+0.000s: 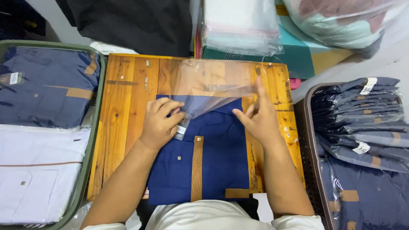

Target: Folding blue shirts and packaging them into clear plastic bags for storage or shipping

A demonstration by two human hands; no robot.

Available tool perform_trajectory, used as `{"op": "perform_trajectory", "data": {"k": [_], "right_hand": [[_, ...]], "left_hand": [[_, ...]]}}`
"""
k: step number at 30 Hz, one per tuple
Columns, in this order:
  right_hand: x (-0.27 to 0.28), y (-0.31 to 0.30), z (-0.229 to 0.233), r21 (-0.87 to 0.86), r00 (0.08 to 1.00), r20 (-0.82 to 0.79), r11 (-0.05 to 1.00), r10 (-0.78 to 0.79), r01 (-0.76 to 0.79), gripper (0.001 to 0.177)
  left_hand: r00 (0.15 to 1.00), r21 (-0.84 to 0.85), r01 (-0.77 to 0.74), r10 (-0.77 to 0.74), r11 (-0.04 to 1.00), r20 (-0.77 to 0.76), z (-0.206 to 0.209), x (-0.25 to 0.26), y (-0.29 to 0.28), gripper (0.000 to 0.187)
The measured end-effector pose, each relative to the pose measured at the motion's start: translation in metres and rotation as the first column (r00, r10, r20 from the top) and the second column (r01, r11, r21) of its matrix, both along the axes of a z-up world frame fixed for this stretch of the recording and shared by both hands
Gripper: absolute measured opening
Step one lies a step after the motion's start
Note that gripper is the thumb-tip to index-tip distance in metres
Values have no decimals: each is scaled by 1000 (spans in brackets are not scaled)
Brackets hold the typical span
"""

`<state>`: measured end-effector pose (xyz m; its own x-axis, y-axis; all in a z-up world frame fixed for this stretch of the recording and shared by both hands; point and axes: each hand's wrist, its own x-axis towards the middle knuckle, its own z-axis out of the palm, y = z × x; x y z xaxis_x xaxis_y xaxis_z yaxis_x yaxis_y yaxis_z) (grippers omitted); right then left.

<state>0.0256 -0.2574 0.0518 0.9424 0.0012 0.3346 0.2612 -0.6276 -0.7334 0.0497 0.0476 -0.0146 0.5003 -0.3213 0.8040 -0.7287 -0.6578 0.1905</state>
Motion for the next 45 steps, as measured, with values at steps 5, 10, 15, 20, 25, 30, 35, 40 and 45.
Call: {"op": "perform_trajectory", "data": {"k": [5,10,15,20,25,30,35,40,45], "right_hand": [[6,-14,-53,106,990,139,993,38,-53,28],[11,-30,-62,14,985,158,998,64,-67,23],[32,-37,-84,-18,975,179,992,130,-128,22],[59,-18,-75,-152,964,233,984,131,-97,13],[70,-14,-57,-93,952,271,988,140,-119,10],[59,-20,-61,53,968,246,997,44,-58,9],[60,-20,-78,122,986,154,991,-68,50,16],[73,-11,-90,135,986,119,985,-120,103,16],[82,-13,-116,-88,978,117,979,-174,185,23]], "left_hand": [[1000,-21,27,-27,999,-7,2,-2,0,24],[995,74,-5,12,997,-97,-4,2,11,21],[949,234,-64,132,970,-287,-6,2,12,16],[924,269,-216,285,939,-256,-22,14,22,19],[903,-70,-402,382,913,-196,-14,27,25,13],[959,-409,-141,21,901,-284,0,19,13,19],[948,-298,-65,-35,952,-318,-21,35,18,22],[948,-97,-151,116,984,-295,-34,45,25,24],[875,46,-235,233,971,-424,-27,37,29,20]]}}
